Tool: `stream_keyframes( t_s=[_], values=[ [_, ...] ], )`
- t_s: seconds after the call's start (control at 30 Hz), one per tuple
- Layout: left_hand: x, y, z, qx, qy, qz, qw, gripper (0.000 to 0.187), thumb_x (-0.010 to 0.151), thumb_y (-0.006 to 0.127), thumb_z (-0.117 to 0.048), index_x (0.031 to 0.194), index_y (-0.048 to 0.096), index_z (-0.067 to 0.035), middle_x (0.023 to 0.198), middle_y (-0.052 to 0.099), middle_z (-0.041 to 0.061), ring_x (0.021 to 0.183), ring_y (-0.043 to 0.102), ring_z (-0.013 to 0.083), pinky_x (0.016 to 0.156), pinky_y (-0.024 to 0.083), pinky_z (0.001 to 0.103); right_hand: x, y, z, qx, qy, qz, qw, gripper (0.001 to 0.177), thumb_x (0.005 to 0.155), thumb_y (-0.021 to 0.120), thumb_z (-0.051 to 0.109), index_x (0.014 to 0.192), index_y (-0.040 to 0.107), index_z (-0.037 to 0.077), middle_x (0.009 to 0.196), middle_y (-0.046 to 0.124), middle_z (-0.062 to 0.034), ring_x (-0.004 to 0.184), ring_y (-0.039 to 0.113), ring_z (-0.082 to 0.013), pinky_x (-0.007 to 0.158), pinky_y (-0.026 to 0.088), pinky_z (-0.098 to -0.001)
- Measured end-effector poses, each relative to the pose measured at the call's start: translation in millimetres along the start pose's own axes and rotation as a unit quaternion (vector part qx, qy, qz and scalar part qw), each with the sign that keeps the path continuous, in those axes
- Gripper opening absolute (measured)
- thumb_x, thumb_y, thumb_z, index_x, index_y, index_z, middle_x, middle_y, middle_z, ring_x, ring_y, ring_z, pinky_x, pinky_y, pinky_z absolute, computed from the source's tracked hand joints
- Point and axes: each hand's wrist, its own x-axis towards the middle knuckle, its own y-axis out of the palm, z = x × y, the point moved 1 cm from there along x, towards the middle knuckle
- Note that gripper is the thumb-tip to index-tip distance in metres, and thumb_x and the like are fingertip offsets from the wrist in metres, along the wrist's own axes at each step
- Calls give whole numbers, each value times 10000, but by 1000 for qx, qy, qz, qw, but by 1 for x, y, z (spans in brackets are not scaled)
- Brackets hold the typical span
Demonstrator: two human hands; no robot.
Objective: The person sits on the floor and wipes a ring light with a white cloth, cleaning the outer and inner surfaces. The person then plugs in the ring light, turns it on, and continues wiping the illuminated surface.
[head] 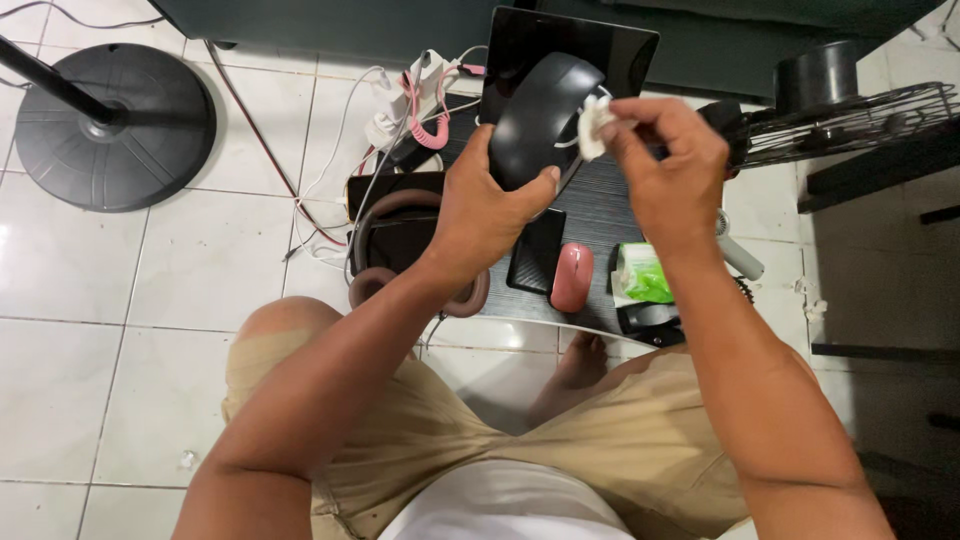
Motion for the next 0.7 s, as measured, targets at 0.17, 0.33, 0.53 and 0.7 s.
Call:
stream_keyframes(
  t_s=[0.17,0.33,0.53,0.7],
  values=[
    [-4,3,-11,19,-14,9,1000,398,825,805,-204,1123,631,-6,965,737,81,858,674,107,775,584,287,-2,13,6,-195,-205,14,959,147,835,846,54,956,762,58,1022,695,-96,974,603,-284,881,464,-419],
    [-7,8,-8,29,2,27,999,424,818,790,-204,1167,632,-22,963,747,70,850,684,107,792,577,280,0,16,-20,-255,-178,-44,949,130,859,821,37,860,693,62,1049,657,-74,1004,583,-289,904,429,-437],
    [-8,13,-8,37,30,23,999,436,815,809,-201,1171,636,-18,992,744,57,892,696,98,818,572,277,2,20,-31,-220,-212,27,952,157,670,816,72,736,677,100,892,633,-46,971,596,-284,867,401,-455],
    [-14,17,-10,16,-76,55,995,408,791,792,-214,1125,651,-26,921,743,74,806,661,100,736,568,287,-5,7,-35,-266,-118,-29,956,162,826,821,78,961,734,57,1035,639,-72,1044,544,-296,923,378,-446]
  ],
)
